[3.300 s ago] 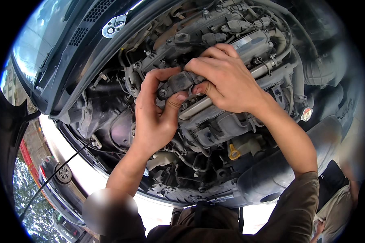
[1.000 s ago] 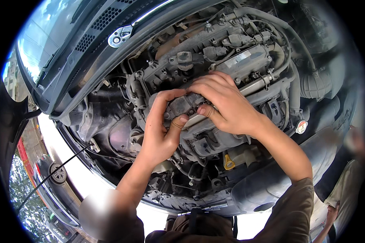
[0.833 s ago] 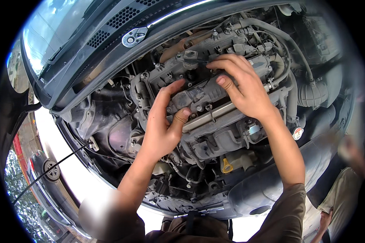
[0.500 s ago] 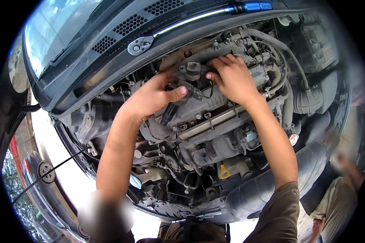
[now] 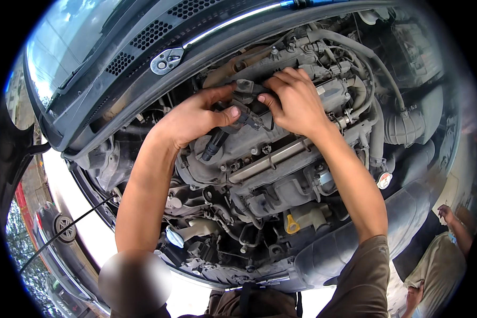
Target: The person retrieves an ignition coil, walks to a car with an open hood, and installs the coil into the engine. They then use a ratchet to tighten the mounting bolt.
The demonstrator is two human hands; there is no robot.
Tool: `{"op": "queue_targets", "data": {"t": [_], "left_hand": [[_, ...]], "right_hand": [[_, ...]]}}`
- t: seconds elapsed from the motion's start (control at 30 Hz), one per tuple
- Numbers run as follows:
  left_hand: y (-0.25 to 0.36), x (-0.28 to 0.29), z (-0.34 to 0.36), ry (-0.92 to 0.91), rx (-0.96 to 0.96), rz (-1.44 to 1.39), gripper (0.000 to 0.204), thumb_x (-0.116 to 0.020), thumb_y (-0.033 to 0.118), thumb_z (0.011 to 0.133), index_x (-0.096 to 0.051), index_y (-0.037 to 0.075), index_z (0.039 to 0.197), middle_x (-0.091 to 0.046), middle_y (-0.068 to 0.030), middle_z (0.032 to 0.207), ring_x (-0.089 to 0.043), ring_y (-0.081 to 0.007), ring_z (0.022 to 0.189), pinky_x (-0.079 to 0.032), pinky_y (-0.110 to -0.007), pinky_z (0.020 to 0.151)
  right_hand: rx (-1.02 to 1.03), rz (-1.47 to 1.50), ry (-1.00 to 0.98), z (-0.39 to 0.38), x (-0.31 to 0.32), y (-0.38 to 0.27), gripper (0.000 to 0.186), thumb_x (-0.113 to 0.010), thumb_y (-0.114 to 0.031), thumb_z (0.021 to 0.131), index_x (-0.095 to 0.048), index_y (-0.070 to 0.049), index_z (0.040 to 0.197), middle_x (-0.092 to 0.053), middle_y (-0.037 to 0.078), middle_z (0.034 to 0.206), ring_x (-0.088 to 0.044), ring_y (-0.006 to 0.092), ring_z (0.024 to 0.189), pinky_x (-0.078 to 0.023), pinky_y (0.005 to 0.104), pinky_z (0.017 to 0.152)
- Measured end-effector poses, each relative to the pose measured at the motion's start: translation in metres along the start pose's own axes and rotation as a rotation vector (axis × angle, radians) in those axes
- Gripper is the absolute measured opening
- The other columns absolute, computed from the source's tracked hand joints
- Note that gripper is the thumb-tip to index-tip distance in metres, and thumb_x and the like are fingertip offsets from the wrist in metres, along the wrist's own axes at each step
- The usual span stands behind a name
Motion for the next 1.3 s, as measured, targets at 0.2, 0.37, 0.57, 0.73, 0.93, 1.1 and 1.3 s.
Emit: {"op": "queue_targets", "data": {"t": [0.2,0.37,0.57,0.73,0.93,1.1,1.3], "left_hand": [[0.008,-0.003,-0.005,-0.087,-0.013,0.013,0.059,-0.068,0.016,0.094,-0.046,-0.005,0.144,-0.064,-0.0129,0.121,-0.059,-0.0152,0.101,-0.046,-0.026,0.094],[0.024,-0.011,-0.043,0.106,-0.212,0.216,0.046,-0.067,0.011,0.094,-0.053,-0.004,0.135,-0.067,-0.0107,0.113,-0.059,-0.0149,0.098,-0.048,-0.027,0.089],[0.050,-0.057,-0.090,0.345,-0.408,0.495,0.047,-0.077,0.018,0.082,-0.059,0.003,0.122,-0.064,-0.0170,0.116,-0.057,-0.0387,0.107,-0.045,-0.042,0.091],[0.017,-0.090,-0.101,0.432,-0.454,0.579,0.053,-0.079,0.015,0.078,-0.058,0.004,0.125,-0.059,-0.0139,0.111,-0.056,-0.0326,0.105,-0.043,-0.042,0.090],[0.013,-0.101,-0.106,0.496,-0.514,0.529,0.054,-0.078,0.012,0.078,-0.057,0.004,0.127,-0.058,-0.0139,0.113,-0.055,-0.0327,0.106,-0.043,-0.041,0.091],[0.002,-0.084,-0.110,0.535,-0.493,0.383,0.050,-0.075,0.011,0.082,-0.057,0.004,0.128,-0.058,-0.0147,0.118,-0.055,-0.0358,0.111,-0.044,-0.043,0.096],[-0.012,-0.056,-0.113,0.578,-0.465,0.252,0.048,-0.072,0.011,0.085,-0.056,0.005,0.129,-0.061,-0.0184,0.117,-0.056,-0.0405,0.111,-0.046,-0.044,0.096]], "right_hand": [[-0.014,0.023,-0.092,-0.001,-0.003,0.002,0.033,-0.071,-0.023,0.084,-0.065,0.000,0.108,-0.066,0.016,0.097,-0.059,0.0352,0.100,-0.043,0.0427,0.090],[-0.050,0.093,-0.285,0.015,-0.019,-0.008,0.056,-0.072,-0.032,0.086,-0.053,-0.007,0.133,-0.064,0.018,0.115,-0.057,0.0402,0.116,-0.044,0.0480,0.099],[0.019,-0.085,-0.287,0.030,-0.032,-0.016,0.043,-0.074,-0.029,0.083,-0.058,-0.008,0.117,-0.062,0.014,0.116,-0.058,0.0377,0.115,-0.047,0.0489,0.095],[-0.179,0.299,-0.202,0.026,0.011,-0.012,0.041,-0.075,-0.015,0.082,-0.058,-0.006,0.117,-0.064,0.014,0.107,-0.062,0.0319,0.103,-0.048,0.0410,0.091],[-0.376,0.829,-0.215,-0.011,0.038,0.030,0.035,-0.064,0.001,0.090,-0.054,-0.004,0.123,-0.058,-0.001,0.106,-0.051,0.0060,0.083,-0.043,0.0229,0.073],[-0.457,0.955,-0.214,-0.051,0.050,0.068,0.042,-0.057,0.011,0.088,-0.052,-0.005,0.127,-0.059,0.003,0.119,-0.053,0.0071,0.091,-0.044,0.0223,0.081],[-0.255,0.561,-0.276,-0.061,0.064,0.031,0.060,-0.051,0.022,0.075,-0.059,-0.004,0.129,-0.056,0.013,0.135,-0.053,0.0263,0.129,-0.040,0.0315,0.106]]}}
Point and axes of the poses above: each hand's wrist, its own z-axis towards the middle knuckle, its own x-axis out of the back of the hand, y = z × x, the point moved 9 cm from there along z, towards the middle knuckle
